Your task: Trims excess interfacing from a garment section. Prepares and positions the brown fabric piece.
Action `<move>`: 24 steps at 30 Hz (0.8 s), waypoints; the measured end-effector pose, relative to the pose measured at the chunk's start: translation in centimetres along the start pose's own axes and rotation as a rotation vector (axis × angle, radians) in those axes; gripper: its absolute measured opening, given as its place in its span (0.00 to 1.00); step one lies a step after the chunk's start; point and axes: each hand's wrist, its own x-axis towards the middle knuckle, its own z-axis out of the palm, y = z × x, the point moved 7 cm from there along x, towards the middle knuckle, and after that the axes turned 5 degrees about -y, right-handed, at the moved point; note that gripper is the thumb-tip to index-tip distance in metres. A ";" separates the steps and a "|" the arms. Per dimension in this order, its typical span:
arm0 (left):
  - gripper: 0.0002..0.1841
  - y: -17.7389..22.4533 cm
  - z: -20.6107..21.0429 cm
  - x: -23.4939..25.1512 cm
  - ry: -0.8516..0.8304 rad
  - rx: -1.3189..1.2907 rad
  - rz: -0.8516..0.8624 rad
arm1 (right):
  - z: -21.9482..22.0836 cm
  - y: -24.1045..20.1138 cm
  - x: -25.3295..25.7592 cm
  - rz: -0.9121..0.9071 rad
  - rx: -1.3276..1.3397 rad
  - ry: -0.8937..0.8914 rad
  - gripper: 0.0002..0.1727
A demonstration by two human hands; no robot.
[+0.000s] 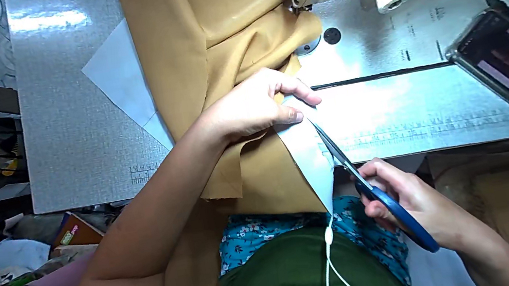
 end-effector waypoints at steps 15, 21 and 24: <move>0.18 0.4 0.5 0.2 -0.194 -0.031 0.010 | -2.2 0.0 0.3 0.004 0.190 -0.283 0.36; 0.18 0.7 0.7 0.5 -0.328 0.016 0.064 | -3.5 -0.1 0.6 0.001 0.226 -0.414 0.31; 0.18 0.9 0.8 0.6 -0.353 0.058 0.091 | -3.7 -0.1 0.6 0.027 0.232 -0.417 0.31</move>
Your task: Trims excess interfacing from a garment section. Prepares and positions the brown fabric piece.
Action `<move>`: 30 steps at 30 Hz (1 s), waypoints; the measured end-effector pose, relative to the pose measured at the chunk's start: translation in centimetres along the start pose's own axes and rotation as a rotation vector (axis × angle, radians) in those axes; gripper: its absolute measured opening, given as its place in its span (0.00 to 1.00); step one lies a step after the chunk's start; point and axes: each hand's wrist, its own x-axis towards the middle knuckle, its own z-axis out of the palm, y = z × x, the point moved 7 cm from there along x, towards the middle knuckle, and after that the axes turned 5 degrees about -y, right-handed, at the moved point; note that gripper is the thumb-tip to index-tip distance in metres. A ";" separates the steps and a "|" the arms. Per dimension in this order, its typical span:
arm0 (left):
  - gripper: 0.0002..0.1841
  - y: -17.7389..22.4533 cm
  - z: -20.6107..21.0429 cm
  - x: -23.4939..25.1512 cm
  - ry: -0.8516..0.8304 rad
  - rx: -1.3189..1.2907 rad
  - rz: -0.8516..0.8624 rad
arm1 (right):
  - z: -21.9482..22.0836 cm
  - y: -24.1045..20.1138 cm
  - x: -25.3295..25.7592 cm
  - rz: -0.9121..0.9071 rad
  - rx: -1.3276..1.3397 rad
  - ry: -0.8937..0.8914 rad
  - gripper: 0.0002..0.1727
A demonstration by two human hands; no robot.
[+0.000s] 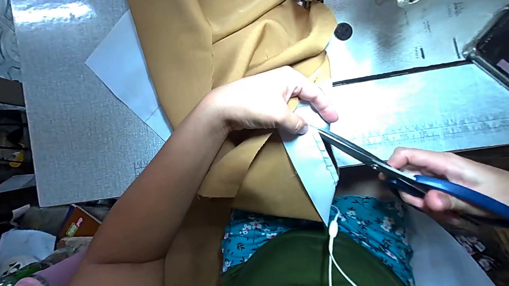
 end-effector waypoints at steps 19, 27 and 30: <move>0.17 1.0 0.8 0.1 0.016 0.075 -0.022 | 0.6 -0.3 -1.0 0.014 -0.119 0.102 0.34; 0.17 1.1 1.4 -0.2 0.022 0.089 -0.042 | 1.2 -0.1 -1.1 -0.011 -0.095 0.059 0.31; 0.17 1.1 1.4 -0.2 0.008 0.070 -0.030 | 1.1 -0.2 -1.2 -0.029 -0.134 0.074 0.30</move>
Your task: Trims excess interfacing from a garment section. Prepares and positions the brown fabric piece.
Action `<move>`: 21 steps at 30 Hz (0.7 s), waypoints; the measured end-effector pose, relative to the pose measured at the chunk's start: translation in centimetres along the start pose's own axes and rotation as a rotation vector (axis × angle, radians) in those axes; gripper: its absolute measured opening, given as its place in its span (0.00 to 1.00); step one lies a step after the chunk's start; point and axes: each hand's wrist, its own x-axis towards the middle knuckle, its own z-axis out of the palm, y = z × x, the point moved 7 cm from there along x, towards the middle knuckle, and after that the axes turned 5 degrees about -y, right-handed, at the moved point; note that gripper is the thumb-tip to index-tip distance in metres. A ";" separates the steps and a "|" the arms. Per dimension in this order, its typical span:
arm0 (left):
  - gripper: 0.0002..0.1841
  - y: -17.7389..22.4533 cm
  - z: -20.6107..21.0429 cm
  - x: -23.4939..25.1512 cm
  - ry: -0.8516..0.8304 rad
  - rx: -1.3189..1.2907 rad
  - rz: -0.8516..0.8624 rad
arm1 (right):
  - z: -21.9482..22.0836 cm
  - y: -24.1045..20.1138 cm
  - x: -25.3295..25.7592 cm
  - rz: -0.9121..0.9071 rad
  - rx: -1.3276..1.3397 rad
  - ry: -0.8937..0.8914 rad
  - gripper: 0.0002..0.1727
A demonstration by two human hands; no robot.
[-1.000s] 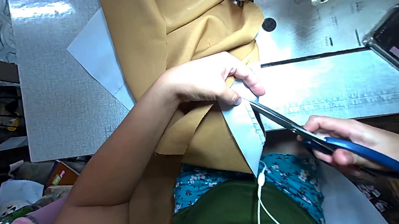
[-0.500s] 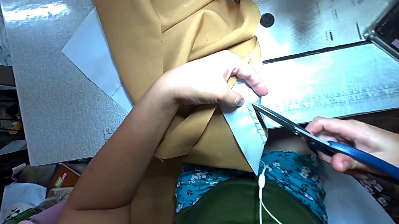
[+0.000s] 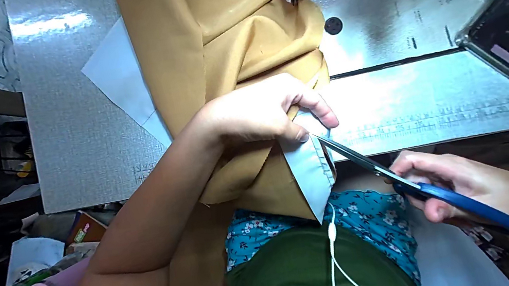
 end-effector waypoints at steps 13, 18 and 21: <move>0.11 -0.1 3.3 -2.8 0.761 0.065 -0.066 | 6.3 0.4 -0.4 -0.114 -0.095 0.350 0.42; 0.12 -0.3 4.1 -2.4 0.783 -0.041 -0.032 | 6.9 0.4 -0.6 -0.178 -0.046 0.415 0.40; 0.12 -0.2 4.2 -2.2 0.778 -0.090 -0.021 | 6.8 0.5 -0.6 -0.207 -0.012 0.423 0.39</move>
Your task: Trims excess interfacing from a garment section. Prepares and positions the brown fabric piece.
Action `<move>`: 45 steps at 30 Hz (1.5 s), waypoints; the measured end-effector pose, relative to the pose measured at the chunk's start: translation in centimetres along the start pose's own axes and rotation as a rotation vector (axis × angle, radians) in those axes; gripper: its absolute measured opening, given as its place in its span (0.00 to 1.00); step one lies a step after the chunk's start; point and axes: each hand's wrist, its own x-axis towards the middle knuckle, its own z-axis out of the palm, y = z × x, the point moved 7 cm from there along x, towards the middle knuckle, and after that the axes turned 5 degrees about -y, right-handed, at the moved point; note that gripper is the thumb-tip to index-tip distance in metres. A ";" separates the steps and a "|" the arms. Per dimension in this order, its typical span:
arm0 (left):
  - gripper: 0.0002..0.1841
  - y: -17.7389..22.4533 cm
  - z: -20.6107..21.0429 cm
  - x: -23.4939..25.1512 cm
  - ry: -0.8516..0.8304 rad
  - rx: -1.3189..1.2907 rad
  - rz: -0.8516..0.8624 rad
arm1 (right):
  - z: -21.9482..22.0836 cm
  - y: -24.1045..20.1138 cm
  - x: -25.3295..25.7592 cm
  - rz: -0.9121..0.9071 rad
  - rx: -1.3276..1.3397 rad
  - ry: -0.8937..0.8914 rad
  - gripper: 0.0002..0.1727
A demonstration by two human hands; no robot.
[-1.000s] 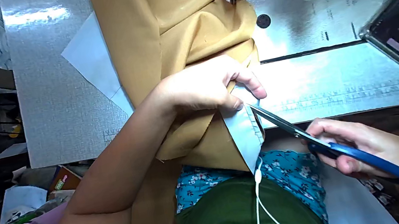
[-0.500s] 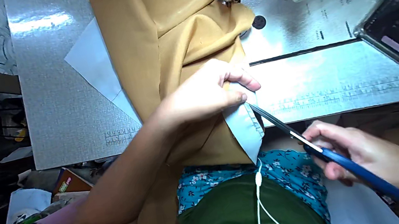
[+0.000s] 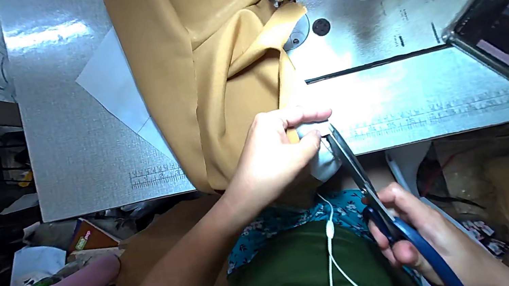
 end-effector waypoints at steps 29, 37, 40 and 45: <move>0.13 0.2 -0.3 0.3 -0.118 -0.091 -0.086 | -1.7 1.0 0.1 0.005 -0.032 0.034 0.30; 0.14 -0.3 -0.3 0.9 -0.151 -0.196 -0.103 | -2.1 1.2 0.0 -0.003 -0.050 0.030 0.32; 0.14 -0.3 -0.2 0.5 -0.155 -0.172 -0.113 | -2.1 1.3 0.0 -0.005 -0.036 0.028 0.31; 0.14 -0.2 0.0 0.3 -0.154 -0.166 -0.090 | -2.0 1.3 -0.1 -0.011 -0.036 0.023 0.30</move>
